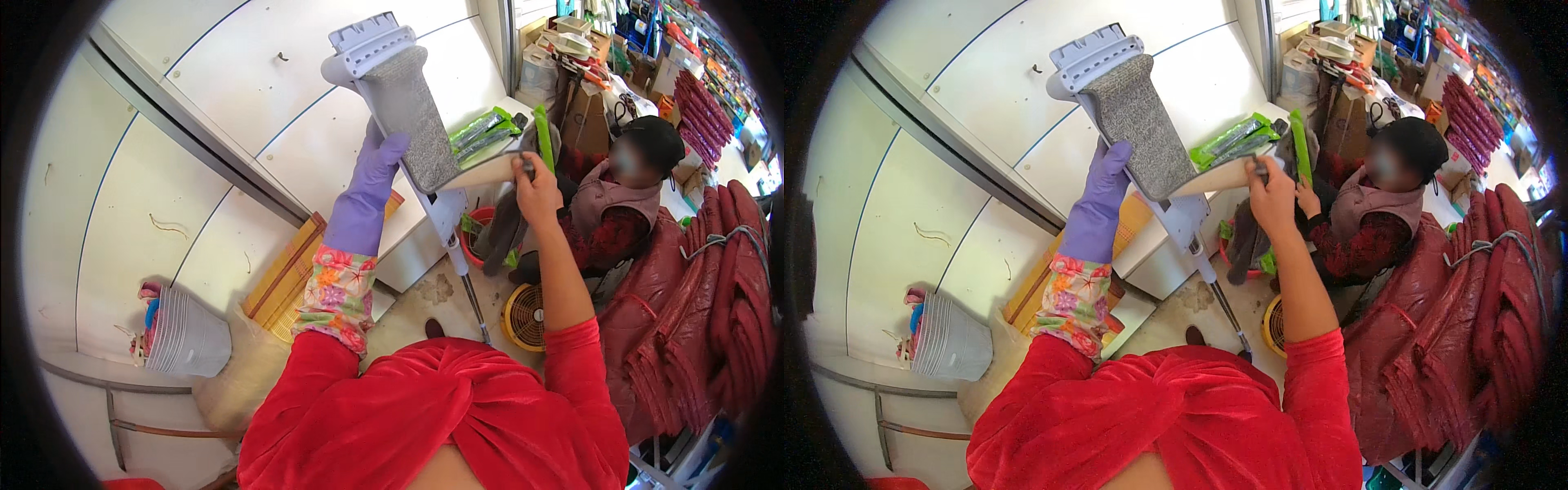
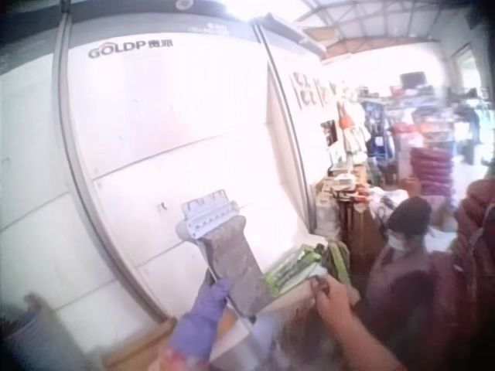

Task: The person attaches a grey microfiber mop pad to a mop head, securing it with both hands. They then attach the mop head to a metal handle and place the assembled mop upright against a wall. Finally, the person wipes a wooden plank with a cloth and wrings the cloth in a bucket of water.

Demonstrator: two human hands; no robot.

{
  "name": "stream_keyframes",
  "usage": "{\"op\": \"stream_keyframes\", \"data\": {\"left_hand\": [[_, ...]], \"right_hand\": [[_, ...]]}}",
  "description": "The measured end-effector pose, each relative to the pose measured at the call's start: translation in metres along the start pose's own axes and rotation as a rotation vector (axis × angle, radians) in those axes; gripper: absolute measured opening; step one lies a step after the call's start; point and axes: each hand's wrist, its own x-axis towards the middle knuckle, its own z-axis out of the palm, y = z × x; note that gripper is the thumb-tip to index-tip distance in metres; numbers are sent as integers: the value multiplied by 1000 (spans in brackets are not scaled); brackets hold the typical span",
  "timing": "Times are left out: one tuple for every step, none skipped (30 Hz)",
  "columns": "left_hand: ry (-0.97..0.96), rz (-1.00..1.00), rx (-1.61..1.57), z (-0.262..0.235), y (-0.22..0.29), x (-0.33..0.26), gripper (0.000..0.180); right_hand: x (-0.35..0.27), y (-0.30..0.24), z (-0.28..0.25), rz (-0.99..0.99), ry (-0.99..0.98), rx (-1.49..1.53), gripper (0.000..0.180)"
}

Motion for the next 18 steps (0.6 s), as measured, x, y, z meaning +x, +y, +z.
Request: {"op": "stream_keyframes", "data": {"left_hand": [[-13, -2, -14, 3, 3, -1, 94], [-26, -5, -28, 6, 4, -1, 94], [-37, -12, -29, 6, 4, -1, 94], [-48, -16, -30, 5, 4, 1, 93], [-59, -20, -30, 5, 4, 2, 93], [-48, -20, -43, 5, 4, 0, 89], [-38, -15, -54, 5, 5, 1, 85], [-29, -10, -65, 6, 5, 1, 81], [-31, -8, -69, 6, 5, 1, 80], [-33, -5, -73, 5, 4, 2, 80], [-36, -2, -76, 4, 3, 2, 79], [-30, 3, -70, 3, 2, 4, 79], [-21, 5, -65, 2, -1, 5, 79], [-13, 8, -59, 0, -2, 6, 79], [-11, 16, -54, -1, -3, 7, 79], [-9, 22, -51, -1, -5, 7, 79], [-7, 29, -48, -1, -6, 7, 79], [0, 23, -43, -2, -7, 7, 79]], "right_hand": [[4, 4, -1, -5, 22, 15, 25], [8, 6, -1, -10, 44, 29, 25], [10, 9, -2, 5, 40, 35, 25], [13, 8, -3, 18, 36, 42, 26], [15, 8, -4, 31, 31, 48, 26], [15, 10, -4, 52, 36, 71, 27], [17, 13, -3, 69, 42, 95, 27], [17, 15, -3, 86, 48, 120, 28], [17, 18, -3, 90, 58, 129, 29], [18, 19, -3, 93, 67, 139, 30], [18, 21, -2, 97, 77, 149, 31], [19, 25, -1, 83, 66, 151, 31], [19, 28, -1, 72, 53, 152, 31], [19, 31, 0, 60, 40, 153, 32], [19, 34, -1, 106, 9, 177, 31], [19, 34, -2, 154, -22, 198, 31], [19, 34, -3, 201, -53, 219, 31], [18, 34, -2, 229, -61, 227, 31]]}}
